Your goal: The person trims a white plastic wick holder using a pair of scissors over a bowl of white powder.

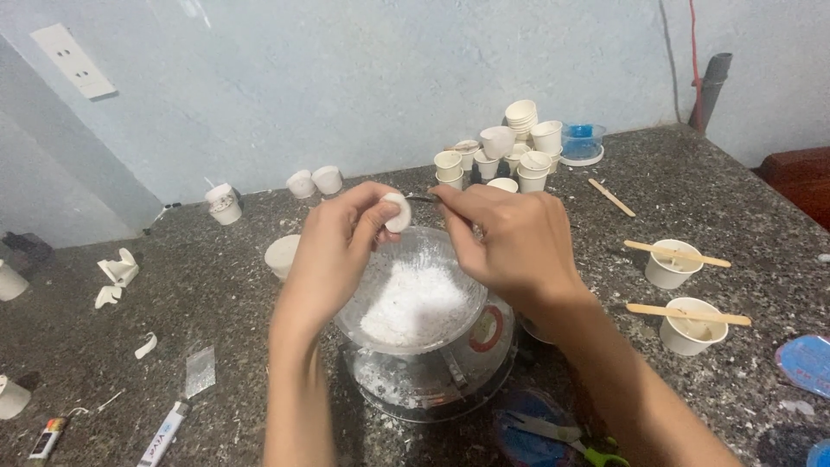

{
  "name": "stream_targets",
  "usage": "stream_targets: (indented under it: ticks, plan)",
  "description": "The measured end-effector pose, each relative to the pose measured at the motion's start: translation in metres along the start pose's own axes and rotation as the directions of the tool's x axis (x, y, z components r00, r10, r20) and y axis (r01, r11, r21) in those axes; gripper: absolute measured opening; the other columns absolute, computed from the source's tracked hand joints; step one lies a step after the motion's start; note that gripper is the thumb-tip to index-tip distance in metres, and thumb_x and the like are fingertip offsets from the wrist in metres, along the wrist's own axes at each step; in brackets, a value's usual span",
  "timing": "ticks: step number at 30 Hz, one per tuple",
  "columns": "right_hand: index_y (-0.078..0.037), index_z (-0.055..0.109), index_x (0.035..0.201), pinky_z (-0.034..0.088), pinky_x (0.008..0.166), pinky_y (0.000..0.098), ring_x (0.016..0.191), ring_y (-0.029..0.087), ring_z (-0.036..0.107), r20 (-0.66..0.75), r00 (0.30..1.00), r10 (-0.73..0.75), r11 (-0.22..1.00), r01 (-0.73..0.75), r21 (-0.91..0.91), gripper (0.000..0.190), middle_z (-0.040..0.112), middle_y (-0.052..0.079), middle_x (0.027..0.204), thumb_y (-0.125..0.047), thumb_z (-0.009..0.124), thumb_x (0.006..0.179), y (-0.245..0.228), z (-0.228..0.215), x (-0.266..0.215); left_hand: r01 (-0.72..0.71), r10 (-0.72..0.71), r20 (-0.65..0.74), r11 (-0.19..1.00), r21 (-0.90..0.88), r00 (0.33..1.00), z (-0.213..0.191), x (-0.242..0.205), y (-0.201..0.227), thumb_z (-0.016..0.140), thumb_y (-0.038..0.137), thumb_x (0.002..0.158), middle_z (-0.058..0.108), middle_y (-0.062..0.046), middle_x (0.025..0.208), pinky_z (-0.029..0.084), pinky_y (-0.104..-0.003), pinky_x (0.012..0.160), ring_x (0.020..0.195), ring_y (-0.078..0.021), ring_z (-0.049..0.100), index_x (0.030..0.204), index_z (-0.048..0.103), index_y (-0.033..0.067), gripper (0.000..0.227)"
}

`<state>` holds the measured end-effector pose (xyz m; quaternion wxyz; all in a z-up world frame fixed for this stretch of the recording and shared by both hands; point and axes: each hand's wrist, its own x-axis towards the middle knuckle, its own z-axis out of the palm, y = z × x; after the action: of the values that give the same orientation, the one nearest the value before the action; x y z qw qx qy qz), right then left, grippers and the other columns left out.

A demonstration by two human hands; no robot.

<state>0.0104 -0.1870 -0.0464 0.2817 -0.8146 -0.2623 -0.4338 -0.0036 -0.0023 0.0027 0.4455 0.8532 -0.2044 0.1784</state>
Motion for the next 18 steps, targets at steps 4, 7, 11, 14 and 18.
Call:
stream_targets:
  ticks: [4, 7, 11, 14, 18]
  plan:
    - [-0.009, 0.081, 0.103, 0.040, 0.040, 0.0275, 0.043, 0.019, 0.060, 0.001, 1.000, 0.004, 0.999, -0.004, 0.037, 0.022, 0.074, 0.006, 0.065, -0.007, 0.062, 0.092, -0.002, -0.002, 0.003, -0.012, 0.012, 0.004, 1.000, -0.010, 1.000, -0.004, 0.000, -0.003, 0.056, 0.014, 0.097, 0.071, -0.014, 0.064, 0.050, -0.032, 0.057, 0.060, -0.0209, 0.063, 0.099, 0.076, -0.0008, 0.025]
    - [-0.009, 0.081, 0.100, 0.040, 0.039, 0.0276, 0.043, 0.020, 0.060, -0.005, 1.000, -0.020, 1.000, 0.020, 0.020, 0.019, 0.074, 0.006, 0.065, -0.008, 0.064, 0.091, -0.003, 0.000, 0.001, 0.005, -0.005, -0.009, 1.000, -0.013, 1.000, -0.005, -0.001, -0.004, 0.056, 0.015, 0.098, 0.071, -0.014, 0.064, 0.053, -0.033, 0.059, 0.062, -0.0217, 0.064, 0.100, 0.076, 0.0005, 0.025]
    - [-0.010, 0.081, 0.100, 0.041, 0.040, 0.0273, 0.044, 0.018, 0.060, -0.011, 0.998, -0.070, 0.996, 0.069, -0.057, 0.019, 0.072, 0.005, 0.063, -0.009, 0.064, 0.091, -0.005, 0.003, 0.000, 0.024, -0.024, -0.023, 1.000, -0.007, 0.999, -0.005, -0.001, -0.003, 0.055, 0.014, 0.098, 0.069, -0.013, 0.064, 0.053, -0.034, 0.061, 0.063, -0.0215, 0.063, 0.099, 0.077, 0.0015, 0.025]
    - [-0.010, 0.080, 0.101, 0.041, 0.040, 0.0250, 0.043, 0.015, 0.059, -0.012, 0.999, -0.050, 0.995, 0.048, -0.082, 0.019, 0.072, 0.003, 0.063, -0.011, 0.064, 0.092, -0.004, 0.007, -0.003, 0.043, -0.043, -0.042, 0.999, -0.005, 0.998, -0.001, 0.000, -0.002, 0.056, 0.015, 0.098, 0.070, -0.014, 0.064, 0.053, -0.034, 0.061, 0.064, -0.0223, 0.065, 0.100, 0.077, 0.0017, 0.025]
    - [-0.008, 0.080, 0.104, 0.042, 0.040, 0.0259, 0.042, 0.016, 0.059, -0.011, 1.000, -0.010, 0.997, 0.009, -0.075, 0.020, 0.074, 0.006, 0.066, -0.011, 0.064, 0.092, 0.001, 0.005, -0.003, 0.116, -0.119, -0.116, 0.993, -0.038, 0.986, 0.005, 0.003, -0.006, 0.054, 0.013, 0.099, 0.070, -0.015, 0.068, 0.051, -0.031, 0.062, 0.064, -0.0224, 0.064, 0.103, 0.076, -0.0002, 0.026]
